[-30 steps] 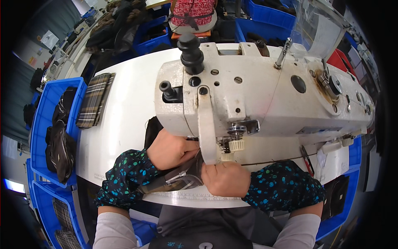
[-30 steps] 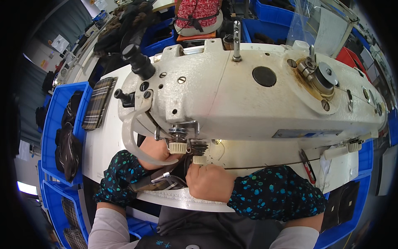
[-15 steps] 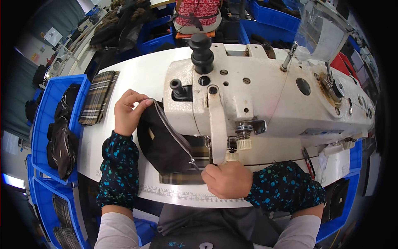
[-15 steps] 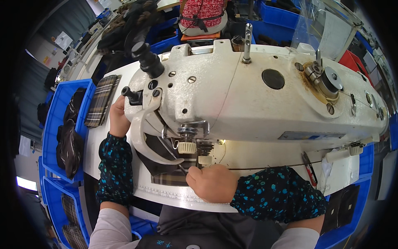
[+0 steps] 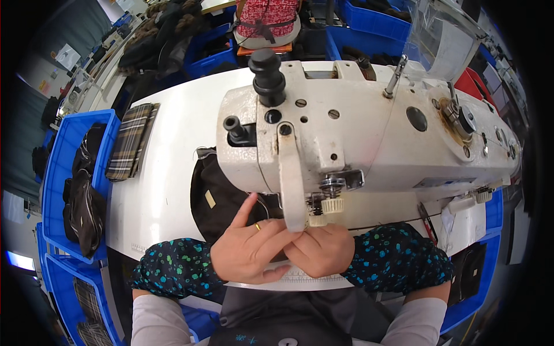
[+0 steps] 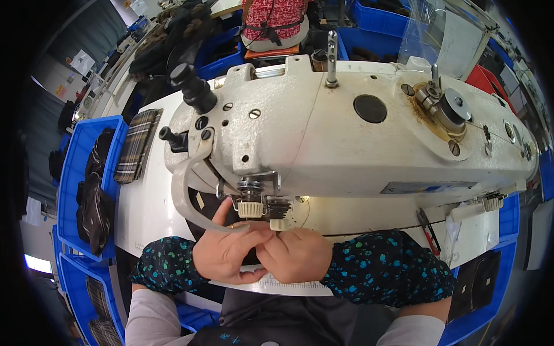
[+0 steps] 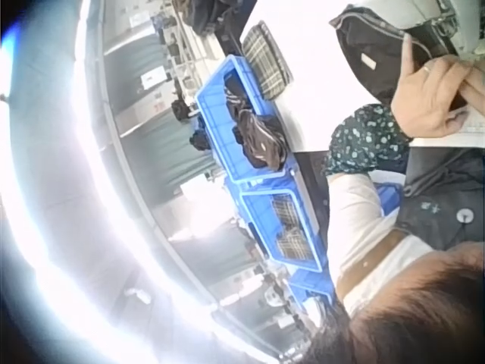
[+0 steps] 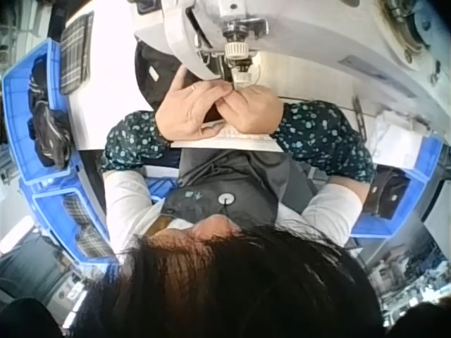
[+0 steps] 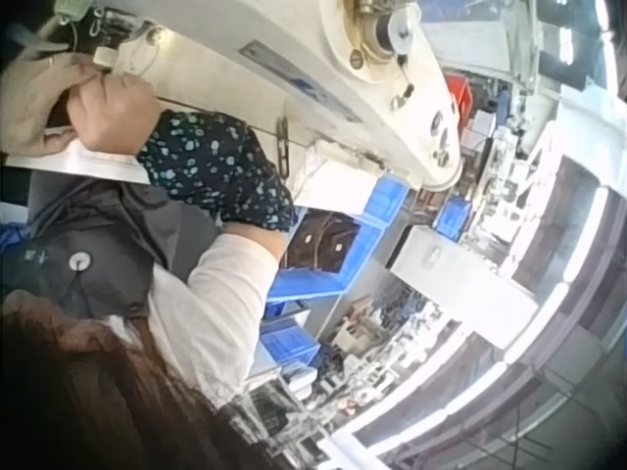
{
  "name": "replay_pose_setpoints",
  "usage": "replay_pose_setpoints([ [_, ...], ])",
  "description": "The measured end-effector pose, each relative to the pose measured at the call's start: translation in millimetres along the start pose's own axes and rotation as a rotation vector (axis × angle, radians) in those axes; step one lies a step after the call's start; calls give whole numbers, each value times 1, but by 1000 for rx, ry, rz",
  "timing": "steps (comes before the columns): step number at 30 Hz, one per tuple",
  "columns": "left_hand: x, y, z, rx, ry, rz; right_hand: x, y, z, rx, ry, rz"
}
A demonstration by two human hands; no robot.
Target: Sewing internal components or linings for small leather pouches using an industrial sewing machine.
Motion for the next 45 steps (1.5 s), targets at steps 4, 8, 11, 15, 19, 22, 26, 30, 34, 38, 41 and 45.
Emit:
replay_pose_setpoints([
  [4, -5, -4, -14, 489, 89, -102, 1, 0, 9, -114, -14, 83],
  [8, -12, 5, -11, 461, 12, 49, -1, -1, 9, -30, -86, 92],
  [11, -15, 11, -9, 453, -63, 79, 7, 11, -5, -92, -108, -115],
  [15, -12, 10, -1, 335, -45, 29, 0, 17, -32, -82, -202, -457],
  [19, -21, -1, 6, 383, -59, -116, -2, 19, -47, 11, -200, -536],
  [22, -23, -10, 5, 337, -21, -157, -5, 15, -50, 37, -209, -594],
  [26, -21, -10, 5, 317, -1, -181, -7, 14, -51, 77, -236, -572],
  [30, -21, -10, 6, 310, -7, -186, -8, 15, -53, 32, -203, -579],
  [34, -22, -10, 6, 296, -9, -194, -8, 17, -56, 6, -199, -568],
  [38, -20, -11, 2, 296, -10, -190, -4, 16, -48, 24, -187, -589],
  [41, -16, -15, -10, 302, 22, -176, -2, 8, -39, -19, -205, -574],
  [45, -2, -16, -19, 324, 25, -103, -6, -3, -23, -63, -198, -449],
])
Point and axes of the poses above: each hand's wrist, its own x-axis towards the middle knuckle, its own y-axis out of the back of the hand, z = x × y, the point moved 1 cm from there along x, towards the middle knuckle, and after that the axes turned 6 degrees about z, right-handed, at the moved point
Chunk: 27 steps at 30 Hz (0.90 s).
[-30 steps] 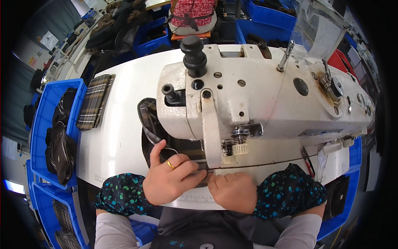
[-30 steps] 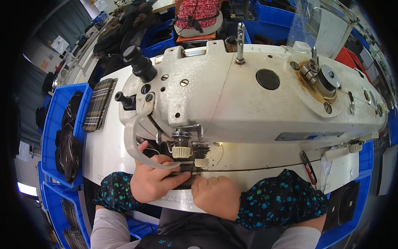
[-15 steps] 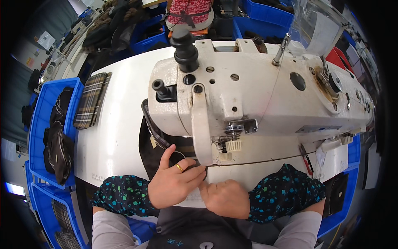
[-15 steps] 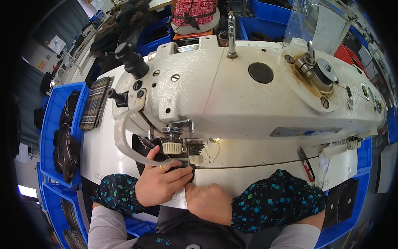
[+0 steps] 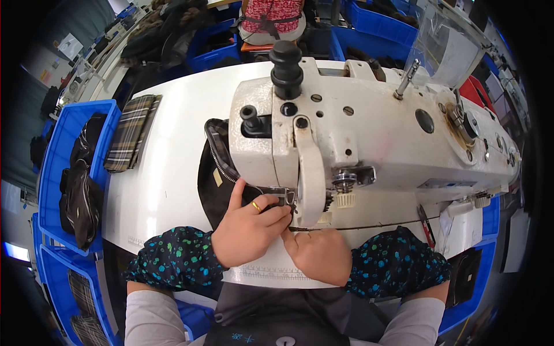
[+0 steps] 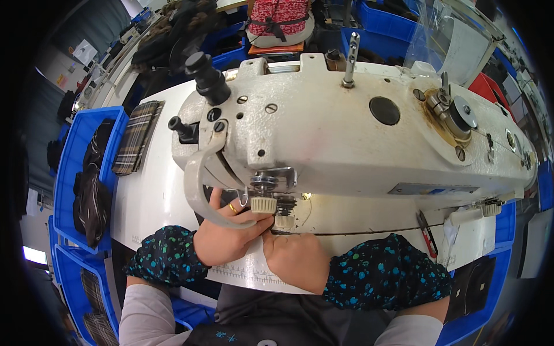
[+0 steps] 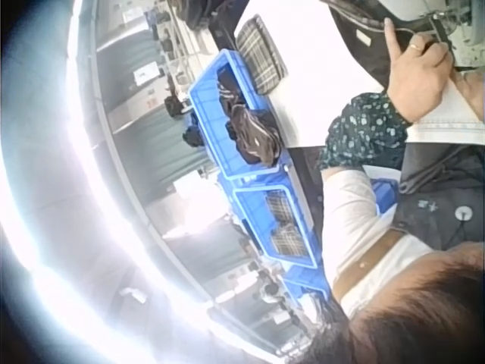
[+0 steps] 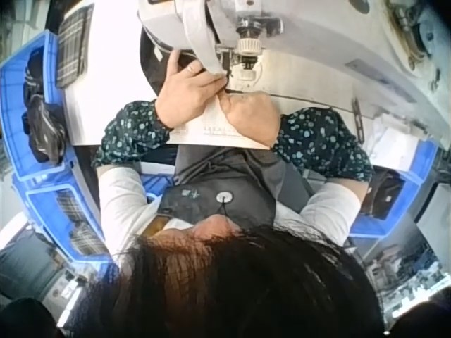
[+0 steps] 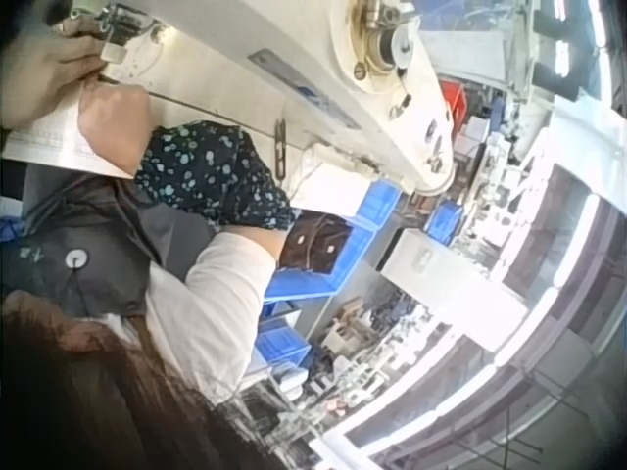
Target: Sewing internal components or linings for small leather pouches using an industrial sewing machine.
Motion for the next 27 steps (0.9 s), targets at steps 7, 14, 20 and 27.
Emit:
replay_pose_setpoints([
  [7, 11, -14, -21, -101, 42, 8, 10, -13, 16, -96, -91, 92],
  [14, 5, -15, -6, 176, 68, 128, 7, -19, 20, -74, -156, -69],
  [20, 4, 1, -6, 198, 34, 87, 1, -31, 25, -22, -61, 116],
  [27, 5, 5, -8, 175, 90, 12, -1, -31, 24, 29, -104, 126],
])
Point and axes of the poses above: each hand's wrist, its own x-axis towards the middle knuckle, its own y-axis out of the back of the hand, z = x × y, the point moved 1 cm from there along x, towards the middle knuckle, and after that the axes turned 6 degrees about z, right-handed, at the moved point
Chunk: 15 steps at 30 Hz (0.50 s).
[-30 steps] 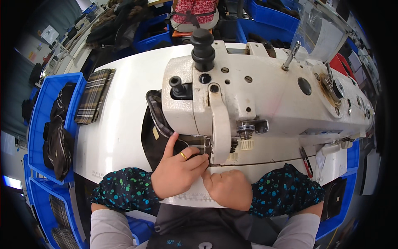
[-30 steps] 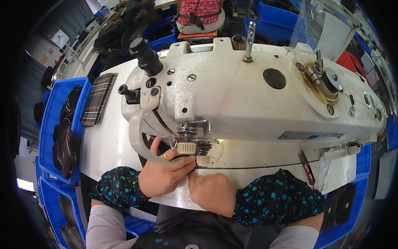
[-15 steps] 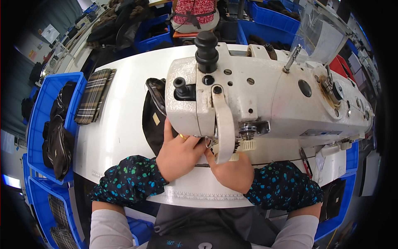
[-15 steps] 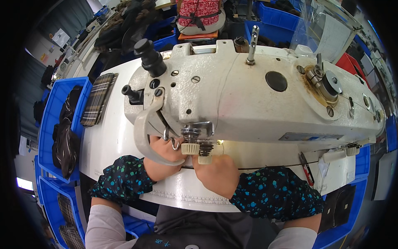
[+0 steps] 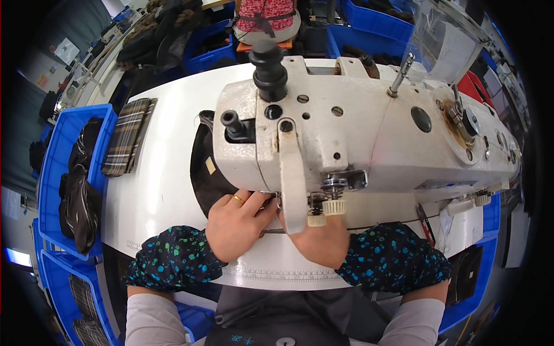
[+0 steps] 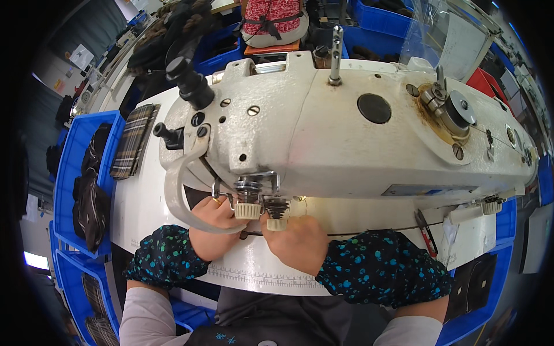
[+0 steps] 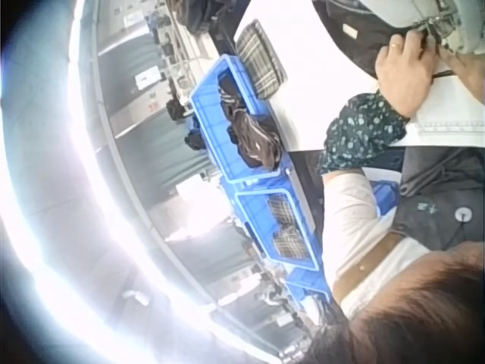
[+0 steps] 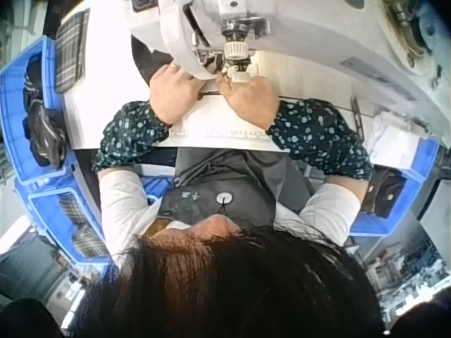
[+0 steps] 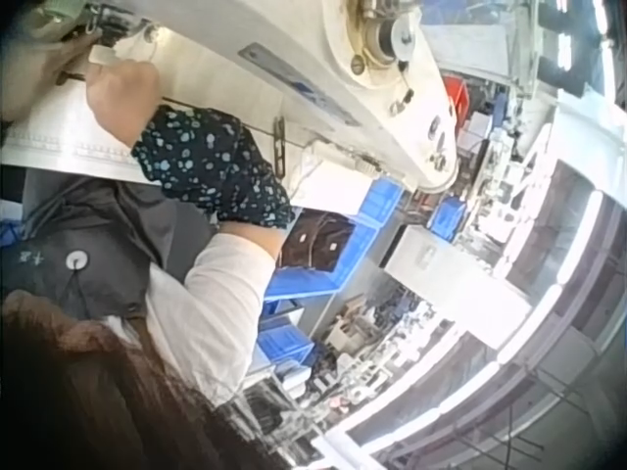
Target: Sewing internal components or linings for small leather pouches using an industrial sewing machine.
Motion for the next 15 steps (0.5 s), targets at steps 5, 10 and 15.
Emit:
replay_pose_setpoints([
  [5, 3, -6, -3, -114, -64, 119, 6, 5, -2, 0, -5, 45],
  [10, 4, -10, -3, -131, -53, 125, 3, 4, -2, -1, -33, 25],
  [15, 6, -7, -5, -197, -6, 79, 1, 1, -1, -2, -35, 10],
])
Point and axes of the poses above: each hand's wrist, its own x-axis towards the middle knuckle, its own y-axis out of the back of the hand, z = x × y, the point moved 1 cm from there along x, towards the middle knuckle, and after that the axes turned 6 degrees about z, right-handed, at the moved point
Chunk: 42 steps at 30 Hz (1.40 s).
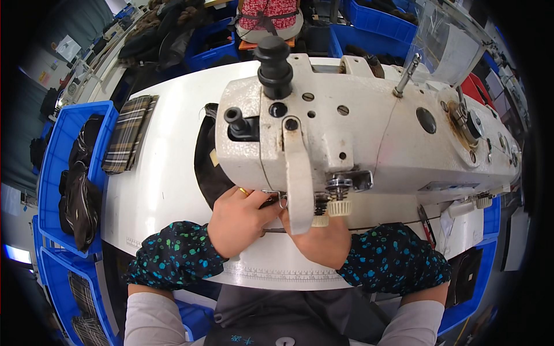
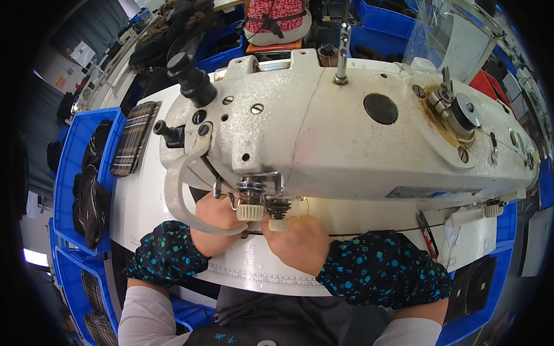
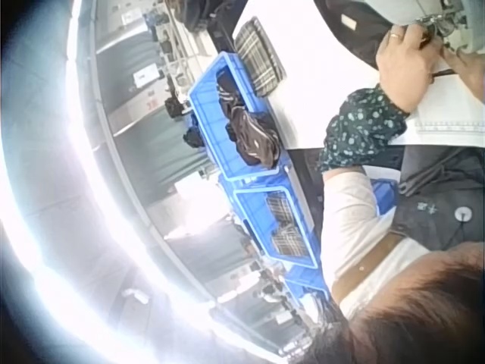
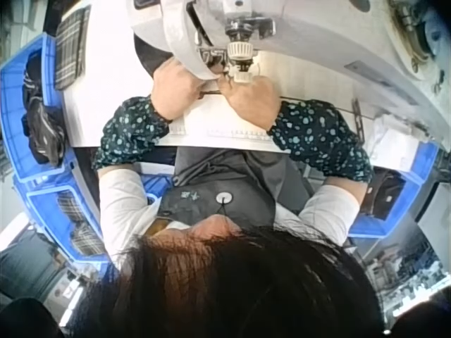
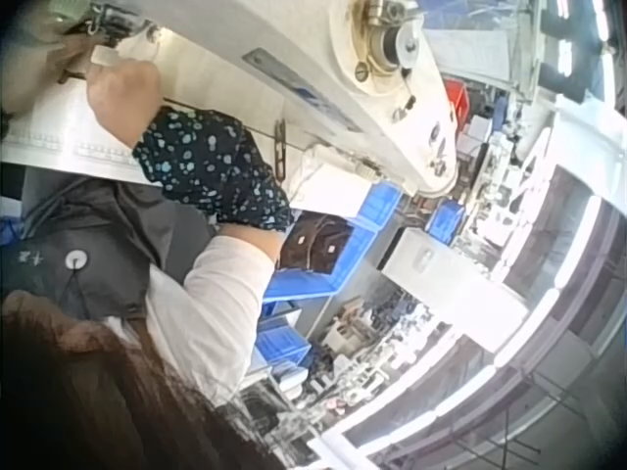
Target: Sewing internal components or linings for small leather pouches using an industrial sewing machine.
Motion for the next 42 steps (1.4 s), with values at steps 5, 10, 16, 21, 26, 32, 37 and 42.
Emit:
replay_pose_setpoints([
  [5, -1, 3, 0, 22, 25, -97, 1, 0, 1, 12, 11, -31],
  [10, 3, 6, 5, 69, 33, -129, 0, -4, 4, -20, 22, -1],
  [16, 4, -4, 9, 106, 76, -131, 5, -10, 10, 136, -118, 113],
  [21, 6, -10, 18, 108, 152, -176, 3, -15, 17, 300, -274, 88],
  [26, 8, 4, 19, 59, 129, -161, 8, -8, 19, 305, -251, 89],
  [32, 2, 23, 16, 135, 136, -224, 14, -5, 15, 264, -192, 91],
  [37, 9, 22, 4, -9, 132, -251, 11, -9, 12, 291, -94, 83],
  [42, 8, 16, 0, -223, 154, -284, 14, 6, 3, 96, 37, -72],
])
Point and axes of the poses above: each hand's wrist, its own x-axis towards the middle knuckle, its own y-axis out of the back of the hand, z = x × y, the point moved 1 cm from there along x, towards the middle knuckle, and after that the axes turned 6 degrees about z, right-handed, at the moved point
